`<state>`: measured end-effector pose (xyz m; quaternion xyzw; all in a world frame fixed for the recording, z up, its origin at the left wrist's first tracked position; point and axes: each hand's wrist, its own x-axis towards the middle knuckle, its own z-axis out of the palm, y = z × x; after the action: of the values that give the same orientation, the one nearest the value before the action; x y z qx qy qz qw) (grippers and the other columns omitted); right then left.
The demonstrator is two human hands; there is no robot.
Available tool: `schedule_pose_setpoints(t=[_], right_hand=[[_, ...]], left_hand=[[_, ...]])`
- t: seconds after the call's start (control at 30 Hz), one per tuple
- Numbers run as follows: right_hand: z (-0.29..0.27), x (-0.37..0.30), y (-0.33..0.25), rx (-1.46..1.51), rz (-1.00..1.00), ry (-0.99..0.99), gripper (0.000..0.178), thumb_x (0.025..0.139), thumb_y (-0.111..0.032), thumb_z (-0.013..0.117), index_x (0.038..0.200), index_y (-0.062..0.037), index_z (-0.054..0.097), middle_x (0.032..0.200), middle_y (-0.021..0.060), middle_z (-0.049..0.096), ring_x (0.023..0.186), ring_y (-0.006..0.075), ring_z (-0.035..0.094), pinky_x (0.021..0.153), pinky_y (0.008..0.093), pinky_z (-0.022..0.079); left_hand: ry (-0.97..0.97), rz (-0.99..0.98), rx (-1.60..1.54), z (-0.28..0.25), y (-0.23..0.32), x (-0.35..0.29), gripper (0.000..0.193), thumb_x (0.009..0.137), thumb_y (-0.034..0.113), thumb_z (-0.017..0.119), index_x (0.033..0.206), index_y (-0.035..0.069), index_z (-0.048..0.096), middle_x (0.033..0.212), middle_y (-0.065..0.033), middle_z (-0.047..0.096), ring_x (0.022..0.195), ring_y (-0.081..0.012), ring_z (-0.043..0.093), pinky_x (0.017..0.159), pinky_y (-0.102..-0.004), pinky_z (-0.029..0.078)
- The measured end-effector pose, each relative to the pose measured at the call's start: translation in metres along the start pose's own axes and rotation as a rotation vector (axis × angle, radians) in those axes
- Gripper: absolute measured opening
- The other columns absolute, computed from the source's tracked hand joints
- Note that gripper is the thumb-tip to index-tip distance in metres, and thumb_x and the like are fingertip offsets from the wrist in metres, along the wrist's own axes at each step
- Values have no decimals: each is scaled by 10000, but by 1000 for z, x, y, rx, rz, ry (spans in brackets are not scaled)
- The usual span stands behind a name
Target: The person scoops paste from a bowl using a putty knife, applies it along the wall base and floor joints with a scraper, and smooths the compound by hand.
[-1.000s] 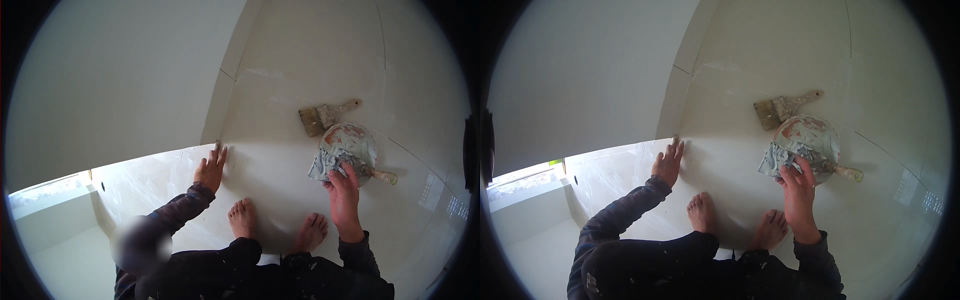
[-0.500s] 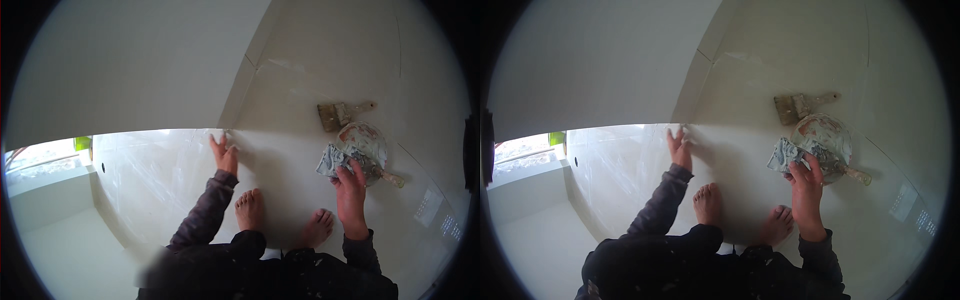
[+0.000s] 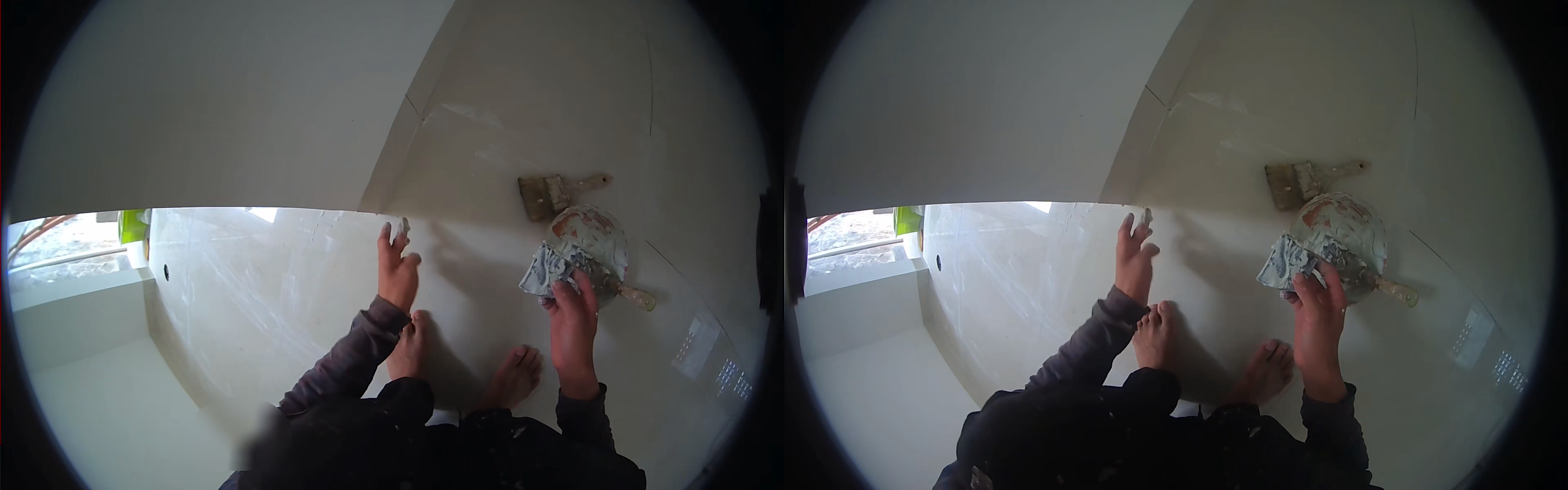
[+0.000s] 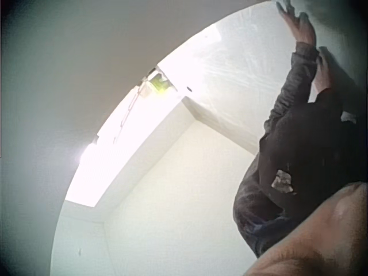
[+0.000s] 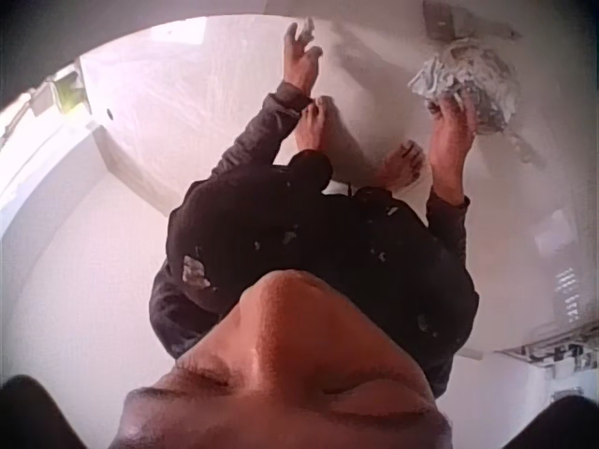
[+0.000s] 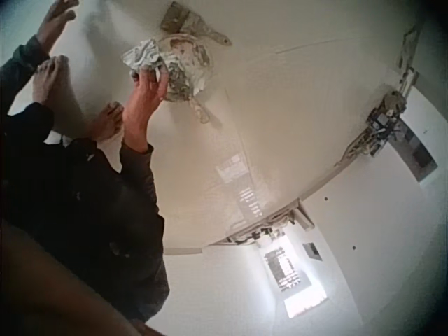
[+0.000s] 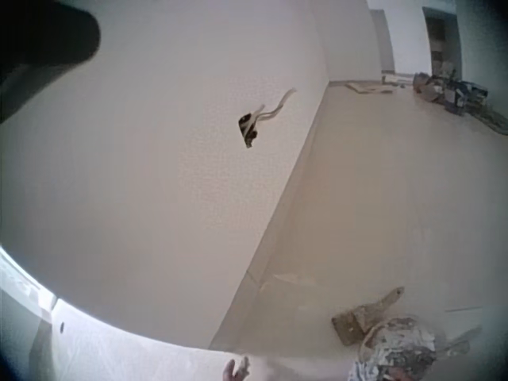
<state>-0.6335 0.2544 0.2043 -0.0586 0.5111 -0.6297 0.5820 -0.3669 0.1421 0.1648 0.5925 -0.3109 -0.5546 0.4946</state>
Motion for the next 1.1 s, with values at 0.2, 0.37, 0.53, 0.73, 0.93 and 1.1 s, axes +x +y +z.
schedule_pose_setpoints(t=[0.2, 0.37, 0.53, 0.73, 0.93, 1.1], right_hand=[[-6, -1, 0, 25, -37, 13, 382, 941, -72, 649, 1304, -51, 532, 1174, 74, 638, 1068, 153, 580, 873, 346, 465], [-10, -6, -1, 26, -54, -23, 383, 947, -78, 645, 1306, -40, 519, 1126, 75, 645, 1020, 155, 590, 871, 343, 467], [-10, -13, -2, -12, -20, 19, 349, 959, -94, 618, 1292, -31, 535, 1152, 74, 644, 1036, 155, 590, 897, 341, 464], [-20, -19, -1, -38, -24, 70, 356, 944, -92, 632, 1278, -27, 528, 1099, 91, 664, 985, 158, 604, 856, 328, 476], [-24, -20, -2, -66, -46, 67, 357, 943, -109, 635, 1277, -32, 538, 1128, 100, 660, 993, 154, 603, 852, 323, 477], [-18, -23, -7, -66, -64, 65, 359, 944, -109, 633, 1282, -33, 539, 1149, 104, 654, 999, 152, 602, 852, 324, 477]], left_hand=[[-310, 745, 1923, -24, 20, 6, 878, 771, 21, 558, 1551, -45, 160, 1465, -174, 502, 1266, -344, 426, 973, -476, 350], [-285, 989, 2447, -85, 18, 57, 651, 909, 156, 498, 1538, 103, 341, 1556, 3, 410, 1224, -198, 482, 912, -356, 378], [-400, 1188, 2485, -126, 36, 62, 652, 918, 146, 482, 1552, 153, 328, 1572, -1, 386, 1374, -220, 381, 1029, -385, 328], [-469, 499, 1672, -129, 61, 22, 911, 736, -97, 466, 1572, 59, 138, 1478, -175, 463, 1342, -362, 365, 1062, -450, 334], [36, 114, 414, -58, 10, 48, 812, 793, -129, 496, 1524, 65, 199, 1494, -163, 443, 1256, -255, 440, 946, -308, 452], [44, -8, 92, -21, -8, 30, 724, 824, -57, 507, 1489, -14, 225, 1496, -186, 438, 1292, -282, 447, 1014, -329, 413]])
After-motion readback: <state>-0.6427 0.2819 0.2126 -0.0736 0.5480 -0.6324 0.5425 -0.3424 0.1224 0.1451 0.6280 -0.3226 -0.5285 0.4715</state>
